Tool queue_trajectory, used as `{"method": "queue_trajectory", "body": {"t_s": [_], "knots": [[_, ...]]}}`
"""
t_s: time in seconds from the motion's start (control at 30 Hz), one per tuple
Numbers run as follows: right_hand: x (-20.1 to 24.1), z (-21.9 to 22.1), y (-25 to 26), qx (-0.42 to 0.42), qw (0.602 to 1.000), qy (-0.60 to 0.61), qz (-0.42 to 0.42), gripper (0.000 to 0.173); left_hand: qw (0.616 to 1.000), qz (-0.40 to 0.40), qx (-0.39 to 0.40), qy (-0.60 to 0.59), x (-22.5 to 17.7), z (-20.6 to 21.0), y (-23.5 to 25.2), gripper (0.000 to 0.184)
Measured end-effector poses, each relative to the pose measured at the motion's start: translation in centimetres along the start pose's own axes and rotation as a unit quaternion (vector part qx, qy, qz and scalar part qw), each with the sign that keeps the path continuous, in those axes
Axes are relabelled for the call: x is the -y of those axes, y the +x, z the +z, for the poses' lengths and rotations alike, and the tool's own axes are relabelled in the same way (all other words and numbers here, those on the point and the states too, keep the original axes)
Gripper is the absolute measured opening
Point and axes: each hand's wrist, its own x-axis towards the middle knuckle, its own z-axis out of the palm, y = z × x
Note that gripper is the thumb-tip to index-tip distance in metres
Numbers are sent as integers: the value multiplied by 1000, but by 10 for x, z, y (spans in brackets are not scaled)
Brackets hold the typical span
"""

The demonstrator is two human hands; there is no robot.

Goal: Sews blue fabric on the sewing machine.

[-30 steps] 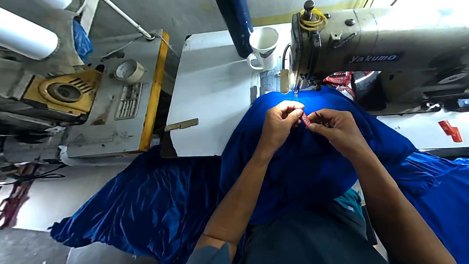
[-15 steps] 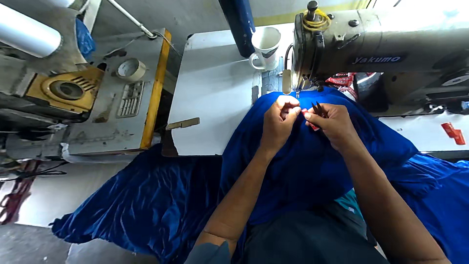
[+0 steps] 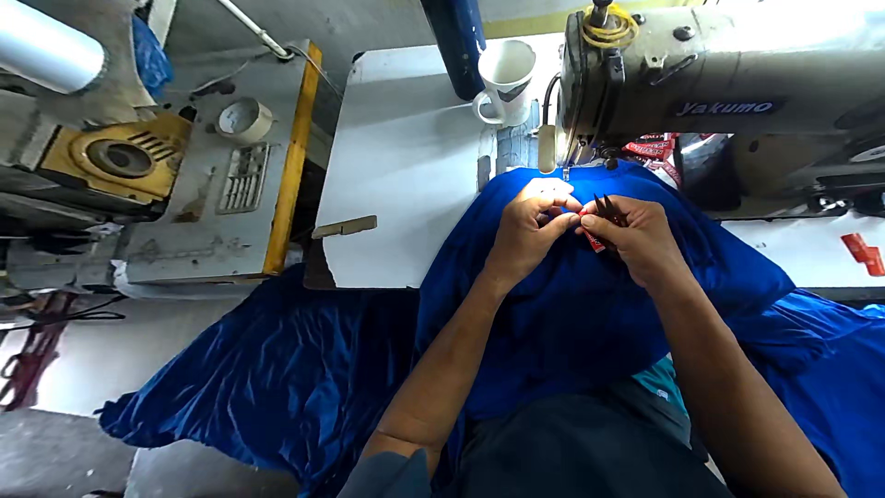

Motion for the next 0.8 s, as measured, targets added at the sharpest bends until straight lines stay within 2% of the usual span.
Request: {"method": "queue_trajectory", "body": {"t_s": [0.27,0.47,0.57,0.7,0.8], "knots": [[-1,6,-5,-37,999,-7,-12,11,999,-14,-14,-38,1,0,-4,11],[0,7,-8,-47,998,-24,-19,10,1000,10,2,10,-1,-3,-4,7],[2,4,-7,-33,993,-99,-54,10,999,4,28,26,-2,-8,-2,6],[8,-9,-3,4,977,-176,-121,22,998,15,65,16,7,-13,8,5],[14,-16,1,47,971,-192,-137,16,996,23,84,30,5,-14,13,6]]}}
